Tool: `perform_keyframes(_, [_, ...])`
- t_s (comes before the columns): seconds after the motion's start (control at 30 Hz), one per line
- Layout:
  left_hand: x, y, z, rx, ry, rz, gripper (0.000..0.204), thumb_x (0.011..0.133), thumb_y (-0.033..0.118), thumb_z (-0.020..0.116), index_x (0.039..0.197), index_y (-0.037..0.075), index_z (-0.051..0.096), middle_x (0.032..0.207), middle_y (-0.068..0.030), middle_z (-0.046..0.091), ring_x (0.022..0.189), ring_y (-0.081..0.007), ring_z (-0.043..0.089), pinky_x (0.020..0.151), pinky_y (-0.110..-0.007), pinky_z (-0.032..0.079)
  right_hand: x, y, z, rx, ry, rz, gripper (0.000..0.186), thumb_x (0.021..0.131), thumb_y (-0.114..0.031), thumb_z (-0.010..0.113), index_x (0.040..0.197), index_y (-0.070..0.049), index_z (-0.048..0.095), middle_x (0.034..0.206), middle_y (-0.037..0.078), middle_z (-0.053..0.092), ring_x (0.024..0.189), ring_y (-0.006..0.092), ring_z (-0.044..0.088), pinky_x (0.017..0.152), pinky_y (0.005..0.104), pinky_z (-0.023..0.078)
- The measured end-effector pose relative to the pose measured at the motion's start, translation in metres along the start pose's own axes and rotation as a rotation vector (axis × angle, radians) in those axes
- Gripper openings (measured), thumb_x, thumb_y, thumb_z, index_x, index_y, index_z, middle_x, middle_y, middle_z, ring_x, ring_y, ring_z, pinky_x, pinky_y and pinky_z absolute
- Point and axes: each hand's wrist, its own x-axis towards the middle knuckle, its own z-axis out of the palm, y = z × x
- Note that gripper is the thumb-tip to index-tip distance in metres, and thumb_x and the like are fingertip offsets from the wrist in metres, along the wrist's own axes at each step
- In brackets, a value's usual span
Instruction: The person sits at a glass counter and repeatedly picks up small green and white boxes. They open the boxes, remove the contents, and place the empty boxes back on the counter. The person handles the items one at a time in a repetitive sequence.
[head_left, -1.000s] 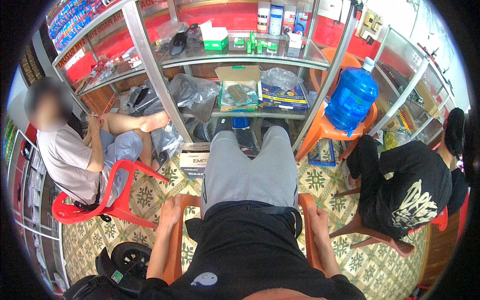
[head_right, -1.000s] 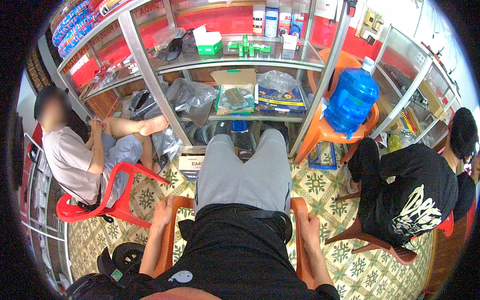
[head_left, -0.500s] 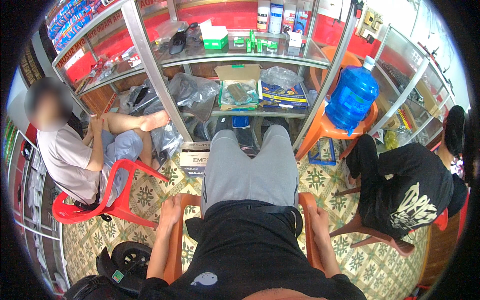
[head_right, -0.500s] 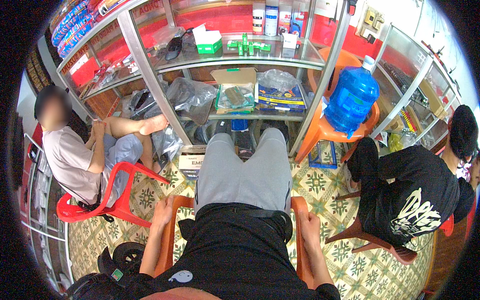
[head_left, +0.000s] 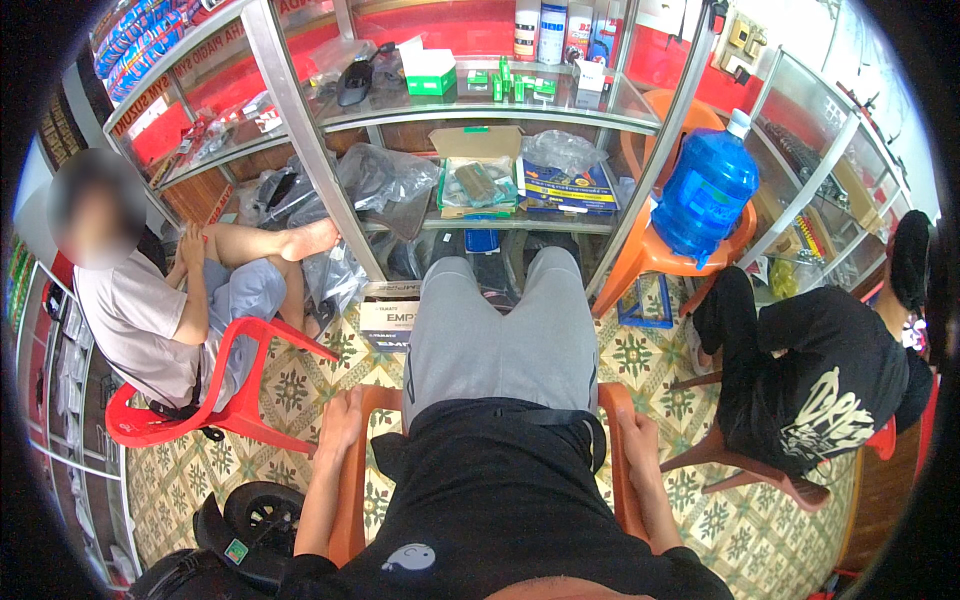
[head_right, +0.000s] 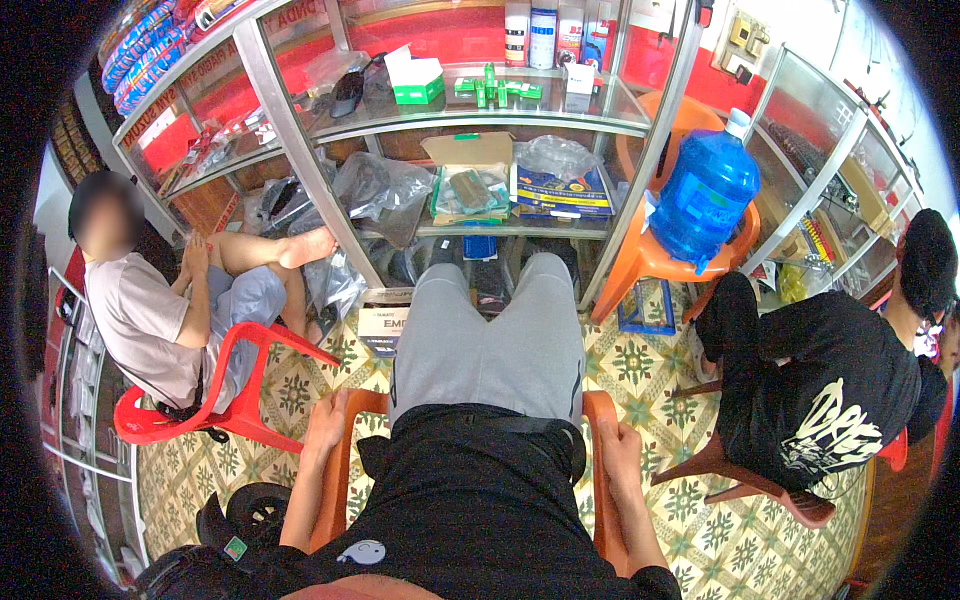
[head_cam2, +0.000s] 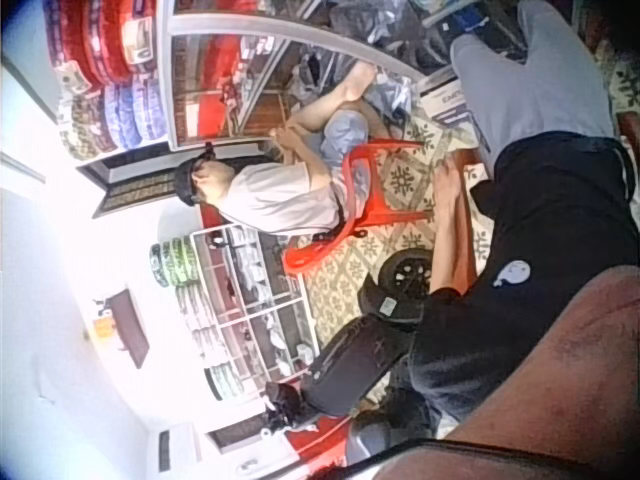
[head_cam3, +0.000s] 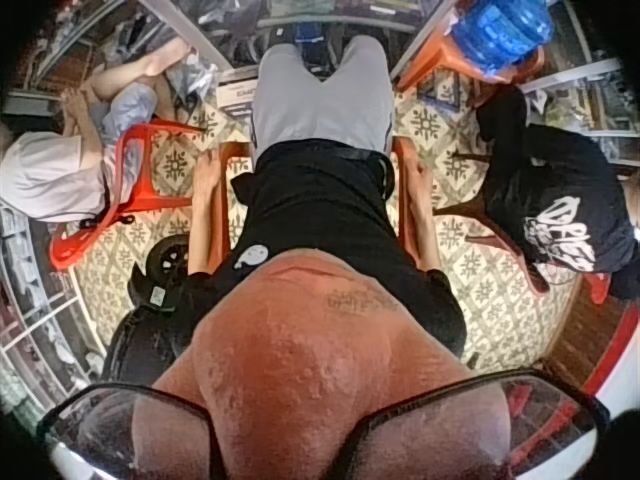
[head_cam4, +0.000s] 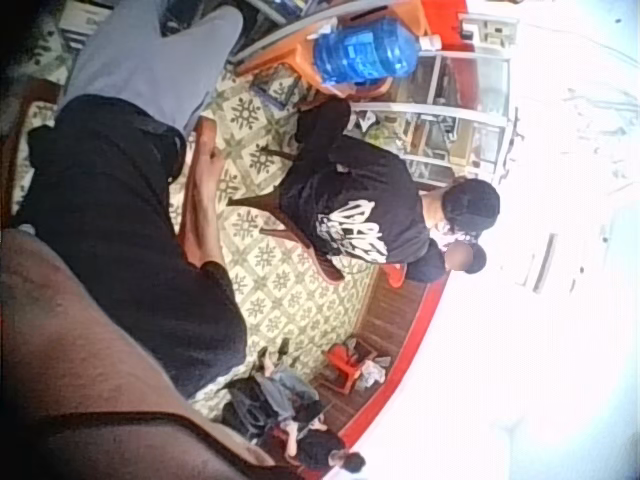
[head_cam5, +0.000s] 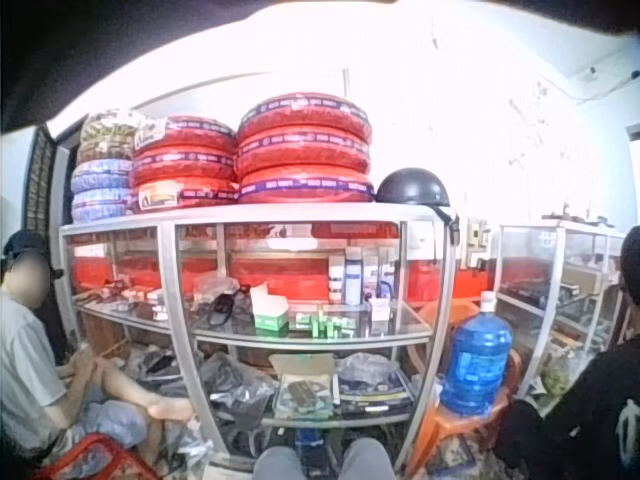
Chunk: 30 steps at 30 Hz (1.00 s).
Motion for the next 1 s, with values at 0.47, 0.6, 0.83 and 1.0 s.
perform_keyframes(0.47, [-0.0014, 0.0074, -0.0033, 0.017, -0.025, -0.031, 0.058, 0.11, 0.043, 0.047, 0.116, -0.011, 0.068, 0.11, -0.0386, 0.069, 0.114, -0.0527, 0.066, 0.099, -0.055, 0.05, -0.0007, 0.0, -0.0008, -0.017, 0.0, 0.027, 0.041, 0.106, -0.035, 0.065, 0.103, 0.004, 0.078, 0.084, 0.005, 0.071, 0.073, 0.0112, 0.059, 0.069, 0.0307, 0.047])
perform_keyframes(0.6, [-0.0018, 0.0068, -0.003, 0.009, -0.009, -0.018, 0.058, 0.11, 0.042, 0.048, 0.115, -0.011, 0.069, 0.109, -0.0385, 0.069, 0.113, -0.0524, 0.066, 0.098, -0.055, 0.05, -0.0028, -0.004, 0.0001, 0.003, 0.006, 0.04, 0.042, 0.106, -0.035, 0.064, 0.102, 0.004, 0.078, 0.083, 0.005, 0.071, 0.071, 0.0111, 0.059, 0.068, 0.0308, 0.047])
perform_keyframes(0.83, [-0.0041, 0.0087, -0.0037, 0.005, 0.003, -0.011, 0.058, 0.11, 0.042, 0.048, 0.115, -0.012, 0.068, 0.109, -0.0393, 0.069, 0.113, -0.053, 0.066, 0.099, -0.055, 0.05, 0.0001, 0.0002, 0.001, 0.042, 0.0, 0.032, 0.041, 0.106, -0.035, 0.064, 0.102, 0.004, 0.077, 0.083, 0.004, 0.071, 0.071, 0.0105, 0.059, 0.068, 0.0302, 0.047])
perform_keyframes(1.0, [-0.0017, 0.0099, -0.0042, 0.026, -0.035, -0.05, 0.058, 0.11, 0.042, 0.048, 0.116, -0.012, 0.068, 0.11, -0.0393, 0.069, 0.114, -0.0529, 0.066, 0.099, -0.055, 0.05, -0.0036, -0.0069, 0.0005, 0.032, 0.01, 0.033, 0.041, 0.105, -0.035, 0.065, 0.102, 0.004, 0.077, 0.084, 0.004, 0.072, 0.072, 0.0104, 0.059, 0.068, 0.0299, 0.047])
